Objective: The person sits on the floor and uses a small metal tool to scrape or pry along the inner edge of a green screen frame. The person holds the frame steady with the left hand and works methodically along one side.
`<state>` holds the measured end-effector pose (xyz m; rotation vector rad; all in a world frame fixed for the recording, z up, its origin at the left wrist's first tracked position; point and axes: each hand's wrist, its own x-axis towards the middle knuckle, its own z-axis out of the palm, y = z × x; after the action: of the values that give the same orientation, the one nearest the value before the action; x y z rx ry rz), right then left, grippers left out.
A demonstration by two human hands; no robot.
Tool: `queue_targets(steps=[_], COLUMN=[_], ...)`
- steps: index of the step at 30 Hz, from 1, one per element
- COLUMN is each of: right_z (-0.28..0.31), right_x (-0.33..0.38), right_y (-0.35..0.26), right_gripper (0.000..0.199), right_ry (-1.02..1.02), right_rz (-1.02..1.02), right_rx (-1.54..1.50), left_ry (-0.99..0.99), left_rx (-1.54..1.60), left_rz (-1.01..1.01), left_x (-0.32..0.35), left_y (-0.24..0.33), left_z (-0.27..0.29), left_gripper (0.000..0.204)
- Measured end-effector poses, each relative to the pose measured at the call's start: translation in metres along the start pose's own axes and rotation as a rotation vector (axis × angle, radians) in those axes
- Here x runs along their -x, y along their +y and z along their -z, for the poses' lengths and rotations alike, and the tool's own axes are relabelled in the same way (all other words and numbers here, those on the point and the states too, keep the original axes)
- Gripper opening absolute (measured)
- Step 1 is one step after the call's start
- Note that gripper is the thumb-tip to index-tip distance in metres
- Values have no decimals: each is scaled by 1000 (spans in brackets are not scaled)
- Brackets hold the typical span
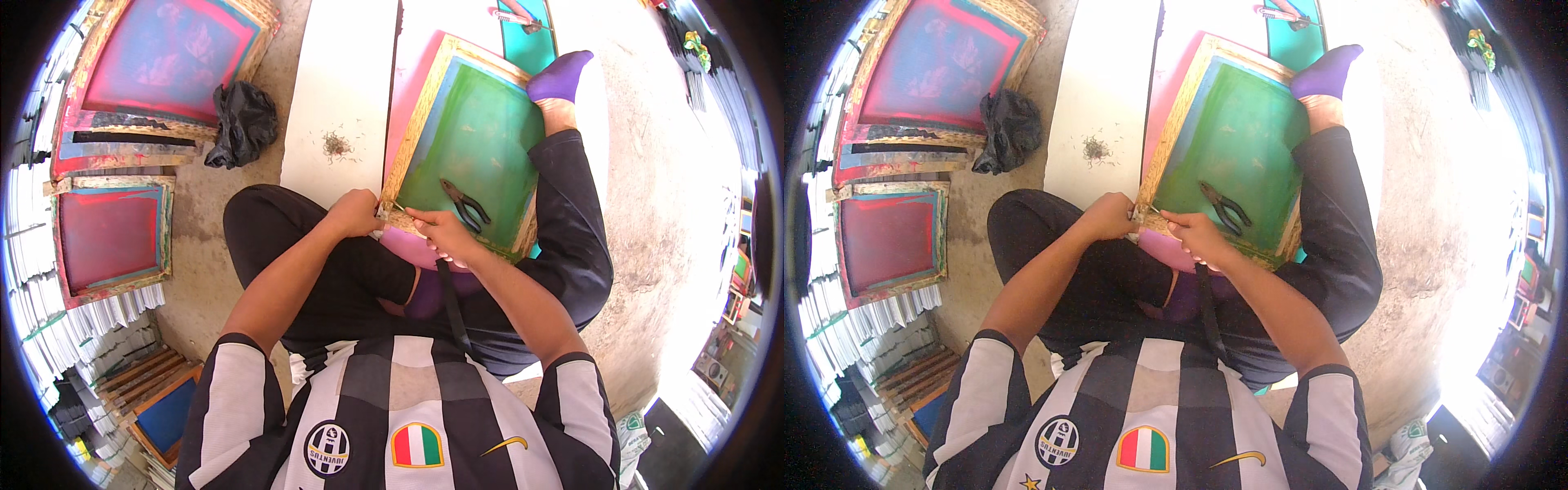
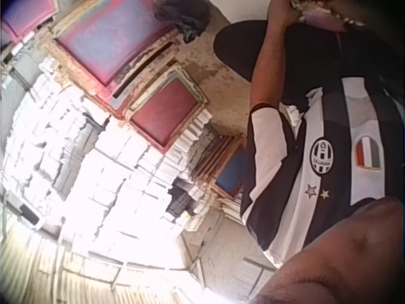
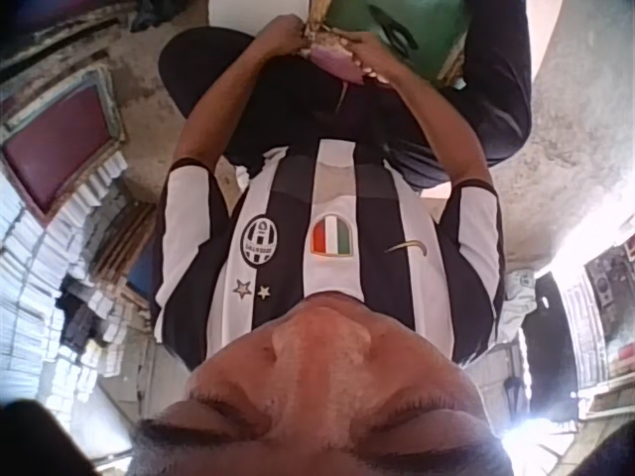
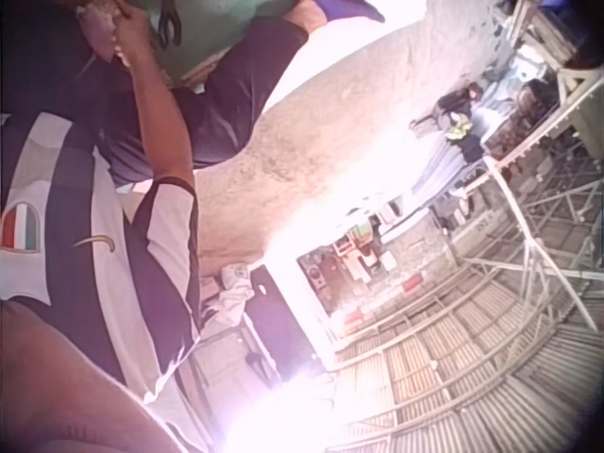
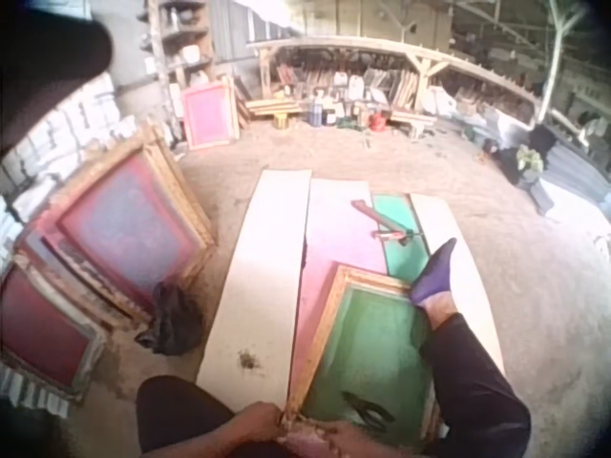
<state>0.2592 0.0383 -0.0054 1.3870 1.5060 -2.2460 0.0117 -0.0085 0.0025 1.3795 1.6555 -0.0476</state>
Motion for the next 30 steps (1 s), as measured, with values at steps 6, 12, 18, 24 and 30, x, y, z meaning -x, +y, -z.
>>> queue_targets(steps=[6, 12, 18, 24, 30], right_z=[10, -2, 15, 28, 35], right_x=[13, 1, 17, -5, -30], right_y=[-25, 21, -5, 4, 3], right_gripper=[43, 46, 54, 46, 41], right_ry=[-148, 329, 411, 257, -124], right_rz=[-256, 633, 694, 671, 181], right_rx=[-362, 995, 1555, 1219, 143], left_ry=[-35, -36, -42, -13, -47], left_rx=[87, 150, 98, 52, 74], left_rz=[17, 29, 12, -4, 16], left_x=[1, 2, 2, 1, -1], left_y=[-4, -8, -2, -4, -6], left_z=[1, -2, 4, 2, 1], left_gripper=[37, 37, 38, 41, 43])
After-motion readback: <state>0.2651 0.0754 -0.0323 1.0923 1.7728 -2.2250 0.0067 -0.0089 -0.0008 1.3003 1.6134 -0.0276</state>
